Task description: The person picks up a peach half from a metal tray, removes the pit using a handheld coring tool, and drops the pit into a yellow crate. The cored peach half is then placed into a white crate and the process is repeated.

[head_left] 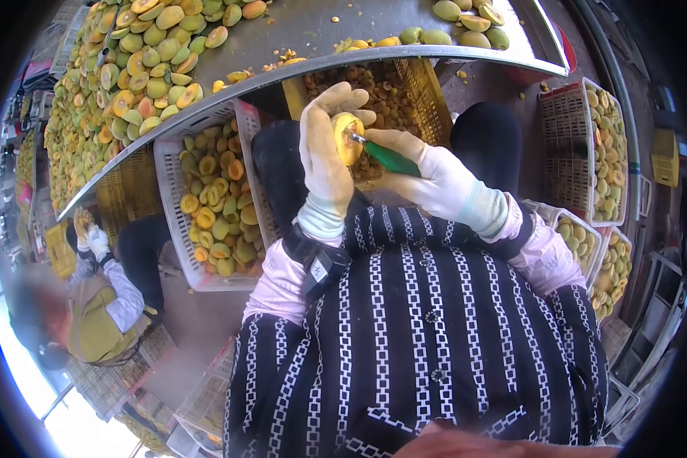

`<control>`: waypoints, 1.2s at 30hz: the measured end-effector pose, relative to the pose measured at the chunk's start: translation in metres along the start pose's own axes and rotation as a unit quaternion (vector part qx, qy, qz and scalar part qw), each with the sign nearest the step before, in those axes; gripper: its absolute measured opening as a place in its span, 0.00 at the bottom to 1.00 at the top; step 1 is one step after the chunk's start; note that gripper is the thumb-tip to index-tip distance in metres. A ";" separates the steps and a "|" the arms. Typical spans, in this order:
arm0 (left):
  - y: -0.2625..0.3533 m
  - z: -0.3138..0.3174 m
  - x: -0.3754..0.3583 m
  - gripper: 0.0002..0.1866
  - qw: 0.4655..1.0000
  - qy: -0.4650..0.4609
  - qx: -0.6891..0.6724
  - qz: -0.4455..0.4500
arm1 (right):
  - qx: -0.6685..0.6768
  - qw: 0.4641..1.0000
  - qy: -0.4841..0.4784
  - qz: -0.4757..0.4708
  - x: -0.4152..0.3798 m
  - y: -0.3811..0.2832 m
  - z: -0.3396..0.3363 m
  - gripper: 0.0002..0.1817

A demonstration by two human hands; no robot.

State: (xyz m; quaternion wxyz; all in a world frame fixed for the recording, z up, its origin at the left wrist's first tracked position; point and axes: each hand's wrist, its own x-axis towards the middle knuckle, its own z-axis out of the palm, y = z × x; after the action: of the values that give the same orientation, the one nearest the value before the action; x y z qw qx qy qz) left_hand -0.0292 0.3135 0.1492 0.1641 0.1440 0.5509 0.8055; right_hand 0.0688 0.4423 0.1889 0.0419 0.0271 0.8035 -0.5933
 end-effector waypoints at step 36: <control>-0.026 0.011 0.000 0.18 0.955 0.119 -0.251 -0.103 | 0.670 0.703 -0.167 0.170 0.012 0.019 0.003 0.19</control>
State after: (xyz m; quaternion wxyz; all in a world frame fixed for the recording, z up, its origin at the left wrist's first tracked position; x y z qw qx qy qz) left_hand -0.0217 0.3312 0.1286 0.2105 -0.0563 0.3580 0.9079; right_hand 0.0583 0.4454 0.1686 0.2467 0.0844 0.1562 -0.9527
